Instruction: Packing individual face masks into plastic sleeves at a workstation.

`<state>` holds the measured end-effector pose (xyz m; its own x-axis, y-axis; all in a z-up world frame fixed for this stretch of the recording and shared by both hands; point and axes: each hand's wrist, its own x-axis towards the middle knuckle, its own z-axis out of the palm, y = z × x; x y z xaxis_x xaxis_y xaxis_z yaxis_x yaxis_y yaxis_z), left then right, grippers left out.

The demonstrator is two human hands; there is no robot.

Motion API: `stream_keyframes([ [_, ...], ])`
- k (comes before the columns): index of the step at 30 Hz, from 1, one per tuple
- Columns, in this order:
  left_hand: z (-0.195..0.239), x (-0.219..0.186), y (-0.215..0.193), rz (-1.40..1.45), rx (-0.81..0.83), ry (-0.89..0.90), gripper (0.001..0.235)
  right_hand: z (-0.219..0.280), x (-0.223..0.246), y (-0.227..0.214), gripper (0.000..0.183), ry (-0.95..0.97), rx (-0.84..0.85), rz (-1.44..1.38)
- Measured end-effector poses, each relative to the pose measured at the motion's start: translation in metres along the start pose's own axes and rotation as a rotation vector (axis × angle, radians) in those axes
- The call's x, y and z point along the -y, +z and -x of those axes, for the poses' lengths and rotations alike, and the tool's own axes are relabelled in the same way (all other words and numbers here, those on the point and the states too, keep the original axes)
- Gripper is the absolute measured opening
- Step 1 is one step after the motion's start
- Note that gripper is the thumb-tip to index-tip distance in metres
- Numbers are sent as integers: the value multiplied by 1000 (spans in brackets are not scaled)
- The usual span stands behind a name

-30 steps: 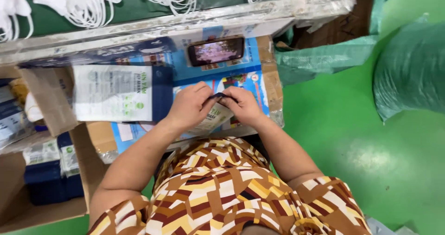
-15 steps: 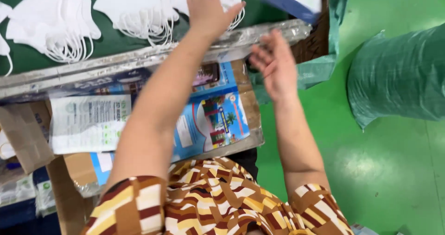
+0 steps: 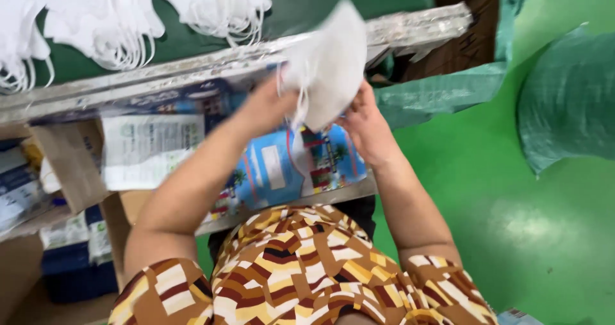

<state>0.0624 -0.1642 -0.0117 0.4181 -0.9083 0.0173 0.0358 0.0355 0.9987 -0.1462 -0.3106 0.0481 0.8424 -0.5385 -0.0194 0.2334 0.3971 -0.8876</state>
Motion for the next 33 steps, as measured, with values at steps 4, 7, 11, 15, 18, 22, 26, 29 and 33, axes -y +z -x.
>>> stream_keyframes([
  [4,90,-8,-3,288,-79,82,78,11,-41,22,53,180,14,113],
  [7,125,-18,-15,467,-89,69,77,29,-90,15,39,137,86,336],
  [11,147,-1,-9,378,37,10,102,40,-126,22,29,113,137,418],
  [15,153,5,-1,179,-149,-35,96,37,-99,44,55,-176,184,703],
  [18,163,2,-10,394,-185,-214,85,32,-91,43,91,-337,216,982],
  [22,178,23,-25,457,-232,-434,53,39,-97,40,110,227,375,234],
  [26,185,34,-36,522,-286,-374,46,43,-115,28,91,149,251,584],
  [29,197,22,-42,519,-321,-292,47,34,-123,10,58,0,26,747],
  [33,218,22,-49,528,-347,-256,46,22,-130,1,37,-283,14,1066],
])
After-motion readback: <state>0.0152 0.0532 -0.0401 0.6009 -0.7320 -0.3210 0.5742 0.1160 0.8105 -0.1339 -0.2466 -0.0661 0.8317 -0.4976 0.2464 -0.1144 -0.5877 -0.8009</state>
